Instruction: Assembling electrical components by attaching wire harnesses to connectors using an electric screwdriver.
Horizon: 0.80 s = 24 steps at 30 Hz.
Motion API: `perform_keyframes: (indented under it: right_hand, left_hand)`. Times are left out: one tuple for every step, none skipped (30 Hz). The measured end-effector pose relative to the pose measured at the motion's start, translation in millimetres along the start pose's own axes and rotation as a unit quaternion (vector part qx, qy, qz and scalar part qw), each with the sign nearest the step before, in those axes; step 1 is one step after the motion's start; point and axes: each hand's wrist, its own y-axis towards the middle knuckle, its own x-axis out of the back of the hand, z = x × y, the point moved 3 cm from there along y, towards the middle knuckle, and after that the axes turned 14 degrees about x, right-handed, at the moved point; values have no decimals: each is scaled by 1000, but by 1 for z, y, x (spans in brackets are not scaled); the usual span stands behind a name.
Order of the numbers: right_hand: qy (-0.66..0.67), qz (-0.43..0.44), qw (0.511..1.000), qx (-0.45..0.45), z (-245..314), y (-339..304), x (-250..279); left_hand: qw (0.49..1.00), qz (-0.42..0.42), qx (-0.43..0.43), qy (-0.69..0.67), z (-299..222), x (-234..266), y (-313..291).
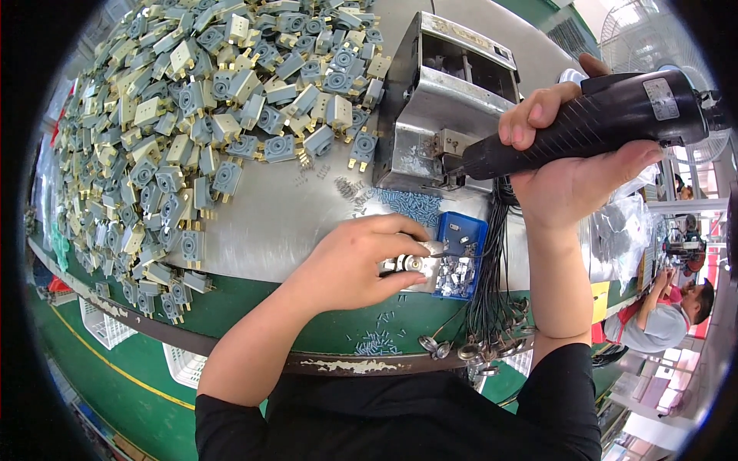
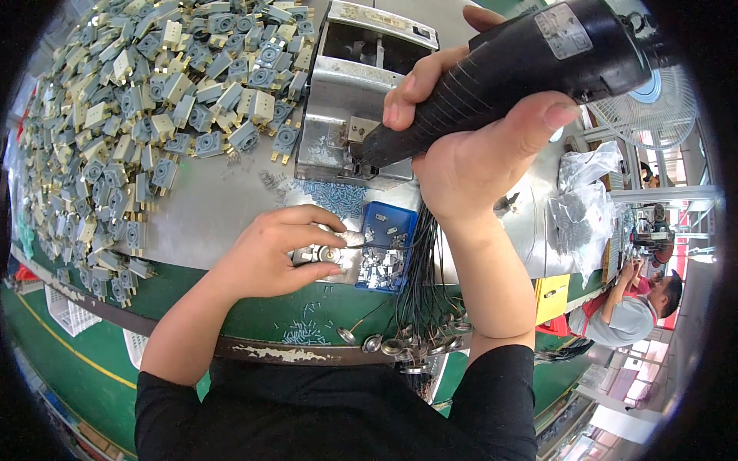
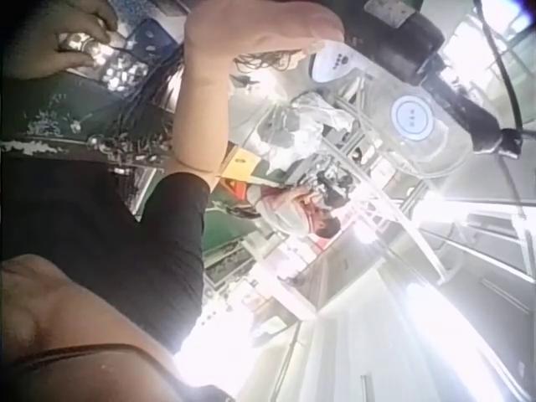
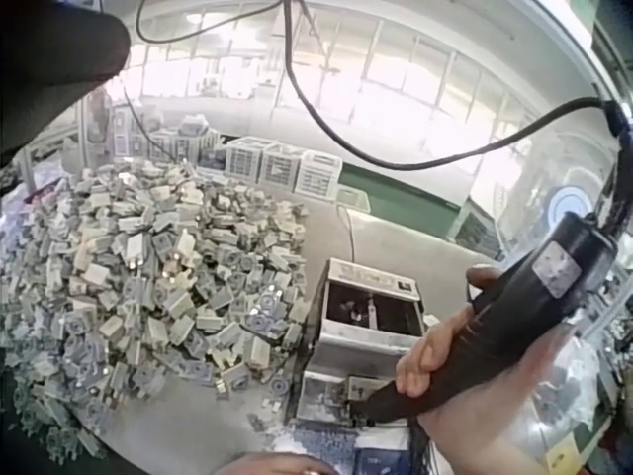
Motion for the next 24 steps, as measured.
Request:
perform_keyframes:
  right_hand:
    - [-57,-18,998,-21,2,1,-10]
    - [-114,-36,992,-42,2,0,-14]
    - [-114,-36,992,-42,2,0,-14]
    - [-102,-35,993,-44,2,0,-14]
    - [-90,-34,994,-46,2,-1,-13]
    - [-89,-33,994,-46,1,-1,-13]
    - [-80,-24,996,-43,2,-2,-13]
    - [-71,-15,997,-40,2,-3,-14]
    - [-72,-15,997,-39,3,-4,-14]
    - [-78,-6,996,-37,4,-4,-15]
    - [-86,3,996,-36,5,-5,-16]
    - [-86,4,996,-38,7,-6,-17]
    - [-90,13,995,-47,9,-6,-19]
    - [-95,22,994,-58,11,-7,-21]
    - [-92,25,993,-68,16,-10,-22]
    - [-85,83,990,-72,27,-13,-26]
    - [-77,140,984,-76,35,-16,-32]
    - [-4,158,983,-91,39,-20,-40]
    - [61,171,978,-101,42,-23,-44]
    - [61,172,977,-112,42,-29,-46]
    - [56,169,977,-116,41,-33,-47]
    - [51,166,978,-119,41,-37,-49]
    - [46,164,978,-122,41,-41,-51]
    - [41,162,978,-121,40,-44,-53]
  left_hand:
    - [1000,0,1,0,1,0,0]
    - [1000,0,0,1,1,1,0]
    - [1000,1,-3,1,1,1,1]
    - [1000,1,-3,1,0,1,1]
    - [1000,2,-4,2,0,0,1]
    - [1000,3,-3,3,0,0,1]
    - [1000,2,-3,3,1,0,0]
    - [1000,2,-5,2,1,-1,0]
    - [1000,2,-8,0,1,-1,0]
    - [1000,2,-8,0,1,-2,0]
    - [1000,1,-11,-1,2,-3,0]
    - [1000,-1,-12,-2,3,-3,-1]
    - [1000,-1,-10,-5,3,-4,-1]
    - [1000,-1,-11,1,4,-3,0]
    - [1000,-5,-5,5,5,-3,-2]
    - [1000,-7,8,-3,6,-3,-4]
    - [1000,-16,-9,13,6,0,-3]
    - [999,-25,-22,30,5,0,-6]
    - [999,-24,-15,21,6,1,-3]
    - [1000,-13,-14,11,5,1,-1]
    - [1000,-3,-15,2,5,2,1]
    - [1000,8,7,8,6,1,1]
    - [1000,6,12,3,7,0,0]
    - [1000,6,8,7,8,0,0]
